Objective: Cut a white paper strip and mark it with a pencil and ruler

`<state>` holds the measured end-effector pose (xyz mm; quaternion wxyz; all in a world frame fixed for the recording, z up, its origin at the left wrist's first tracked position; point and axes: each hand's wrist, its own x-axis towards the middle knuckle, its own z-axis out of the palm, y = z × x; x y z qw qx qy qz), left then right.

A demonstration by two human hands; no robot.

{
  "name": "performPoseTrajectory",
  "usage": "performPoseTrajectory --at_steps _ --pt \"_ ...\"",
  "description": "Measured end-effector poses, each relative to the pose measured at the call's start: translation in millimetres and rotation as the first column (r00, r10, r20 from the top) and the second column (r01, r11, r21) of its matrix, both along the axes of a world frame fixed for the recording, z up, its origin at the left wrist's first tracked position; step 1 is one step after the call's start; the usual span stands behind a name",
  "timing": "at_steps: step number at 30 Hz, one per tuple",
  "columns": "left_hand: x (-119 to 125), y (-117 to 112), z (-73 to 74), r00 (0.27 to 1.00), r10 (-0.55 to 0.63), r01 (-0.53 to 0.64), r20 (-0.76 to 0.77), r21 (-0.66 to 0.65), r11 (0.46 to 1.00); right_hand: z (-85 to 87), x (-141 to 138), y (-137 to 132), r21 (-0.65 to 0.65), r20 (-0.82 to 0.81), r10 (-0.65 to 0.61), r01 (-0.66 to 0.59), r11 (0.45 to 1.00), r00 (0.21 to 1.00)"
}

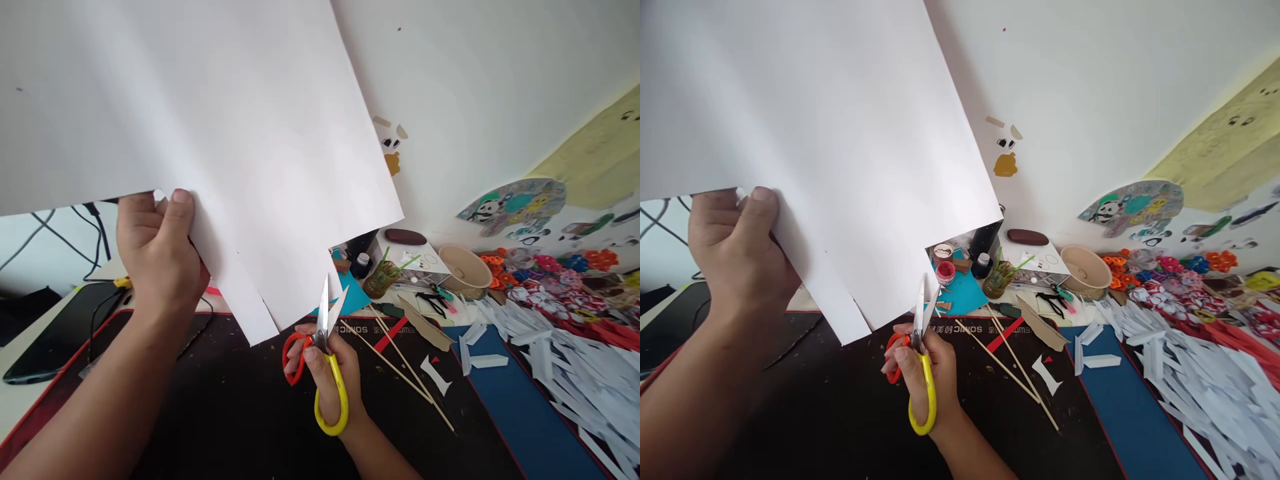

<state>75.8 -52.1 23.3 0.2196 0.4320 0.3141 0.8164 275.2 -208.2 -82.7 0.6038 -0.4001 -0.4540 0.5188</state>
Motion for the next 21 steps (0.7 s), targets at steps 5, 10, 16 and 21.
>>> performPoseTrajectory --at_steps 5,10,16,21 --pt "8.5 -8.4 -0.4 0.999 -0.035 0.038 0.037 -0.075 0.996 9.1 0.8 6.6 0.041 -0.001 -0.093 0.093 0.995 0.996" --pt "12.4 -15.2 -5.8 0.989 -0.143 0.147 0.032 -0.160 0.976 6.4 8.6 16.1 -0.022 0.005 -0.169 0.169 0.985 0.986" --pt "12.5 -23.9 4.7 0.973 -0.219 0.230 0.072 -0.223 0.947 18.9 14.1 22.7 0.023 0.115 -0.387 0.387 0.922 0.915" --pt "4.6 -24.6 8.7 0.976 -0.176 0.200 0.132 -0.200 0.959 38.3 6.1 16.6 0.151 0.185 -0.497 0.475 0.867 0.848"
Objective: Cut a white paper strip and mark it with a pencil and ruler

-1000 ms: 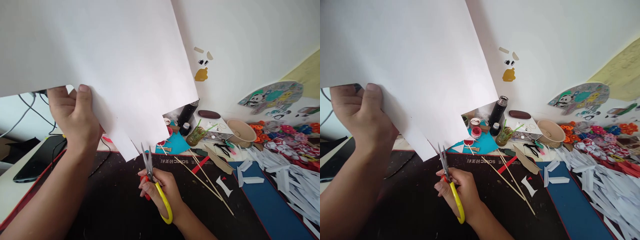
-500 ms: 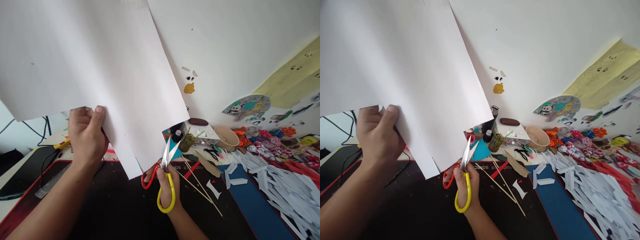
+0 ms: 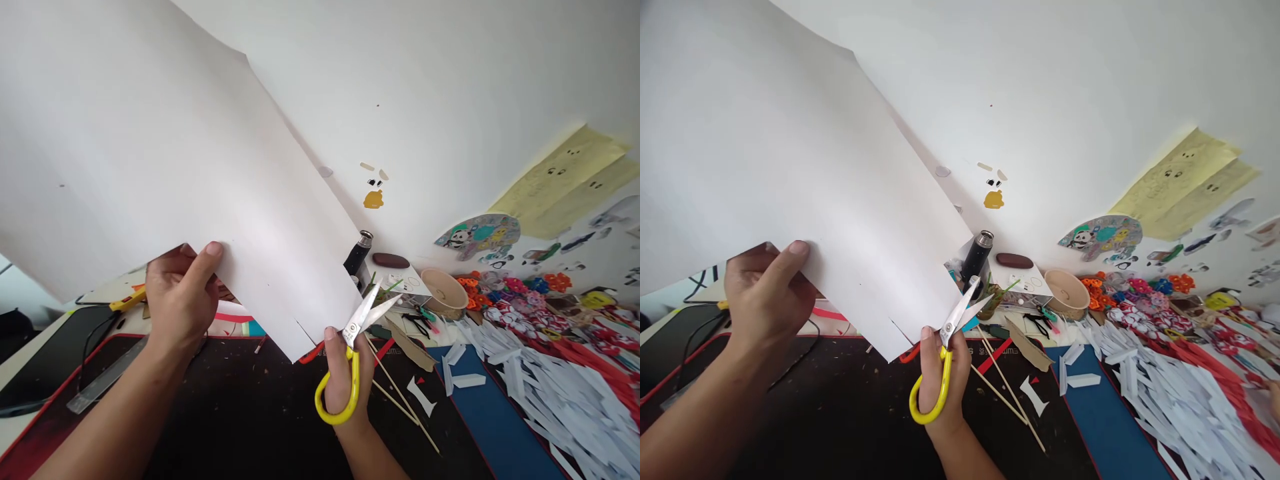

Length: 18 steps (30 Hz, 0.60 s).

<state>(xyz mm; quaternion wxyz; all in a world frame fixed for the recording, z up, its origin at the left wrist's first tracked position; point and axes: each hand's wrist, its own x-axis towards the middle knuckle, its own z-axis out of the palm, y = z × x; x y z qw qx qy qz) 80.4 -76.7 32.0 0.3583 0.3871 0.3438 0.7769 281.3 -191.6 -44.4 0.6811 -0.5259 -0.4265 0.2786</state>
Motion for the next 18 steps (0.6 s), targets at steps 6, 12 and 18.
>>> performPoseTrajectory --at_steps 6,12,18 --pt "-13.3 22.0 -15.8 0.978 -0.208 0.203 0.006 -0.227 0.952 -9.6 -11.6 6.8 -0.050 -0.069 0.052 -0.055 0.997 0.996" --pt "-22.2 30.5 -27.2 0.943 -0.328 0.319 0.054 -0.424 0.848 -26.7 -19.6 10.9 -0.094 -0.142 0.133 -0.147 0.985 0.981" --pt "-21.6 30.1 -25.1 0.935 -0.338 0.348 0.109 -0.461 0.816 -22.1 -16.6 1.9 -0.070 -0.106 0.189 -0.197 0.978 0.976"
